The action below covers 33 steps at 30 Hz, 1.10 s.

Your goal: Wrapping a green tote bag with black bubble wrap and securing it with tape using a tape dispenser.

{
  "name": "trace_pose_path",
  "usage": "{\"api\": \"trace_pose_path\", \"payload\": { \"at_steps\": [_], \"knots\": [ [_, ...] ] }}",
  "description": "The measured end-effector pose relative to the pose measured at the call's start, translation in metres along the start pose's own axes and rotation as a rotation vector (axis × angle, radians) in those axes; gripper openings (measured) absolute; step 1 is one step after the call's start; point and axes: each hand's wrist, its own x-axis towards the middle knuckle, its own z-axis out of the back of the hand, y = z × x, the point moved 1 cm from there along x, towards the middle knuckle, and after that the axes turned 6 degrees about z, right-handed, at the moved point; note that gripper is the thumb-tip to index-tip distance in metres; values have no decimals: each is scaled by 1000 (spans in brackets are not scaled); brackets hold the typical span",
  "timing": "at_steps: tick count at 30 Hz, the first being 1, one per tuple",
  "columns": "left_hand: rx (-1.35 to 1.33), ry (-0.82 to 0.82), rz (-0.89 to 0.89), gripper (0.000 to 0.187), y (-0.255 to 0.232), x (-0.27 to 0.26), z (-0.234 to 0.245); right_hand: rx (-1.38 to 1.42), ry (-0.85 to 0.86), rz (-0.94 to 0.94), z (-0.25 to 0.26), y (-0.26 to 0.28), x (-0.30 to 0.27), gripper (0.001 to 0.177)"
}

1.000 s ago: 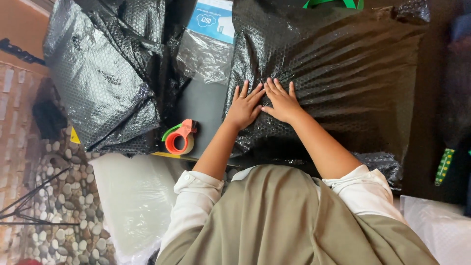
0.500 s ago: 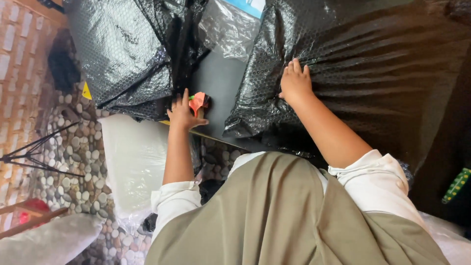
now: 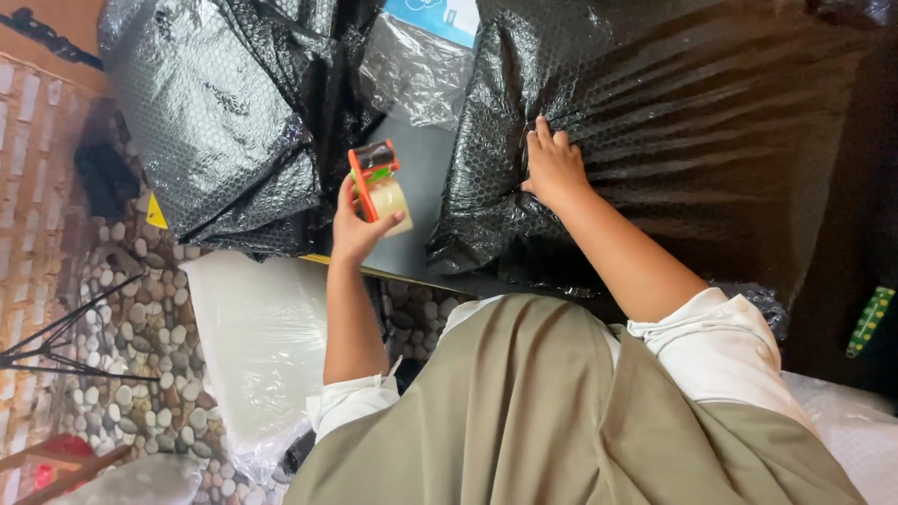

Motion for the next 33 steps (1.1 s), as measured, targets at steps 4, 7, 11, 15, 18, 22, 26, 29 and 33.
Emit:
{"api": "trace_pose_path", "payload": {
  "at_steps": [4,7,11,15,18,22,26,29,33],
  "knots": [
    [-324,199,-133,123,-41,2,-55,186,-427,117,2,2,-22,88],
    [-417,369,-189,127,-57,9,-99,-25,-484,214,-66,-32,3,45],
    [-483,535,-209,127,-68,20,-147,-35,-717,255,-89,-31,-3,21],
    [-518,704,-134,119,-78,32,-173,-46,-968,301,-102,-15,-21,18],
    [-466,809,-89,118,-93,38,-176,56,-777,206,-70,13,-62,29],
    [-391,881,-48,121,-82,52,-202,25,-403,-34,-74,20,-77,38],
    [-400,886,-13,124,-93,45,-193,-45,-777,54,-85,15,-75,25],
    [-411,898,-15,123,-93,49,-195,132,-1020,107,-88,2,-79,23],
    [-243,875,-83,124,-93,49,-193,680,-973,143,-52,-5,-101,10]
  ]
}}
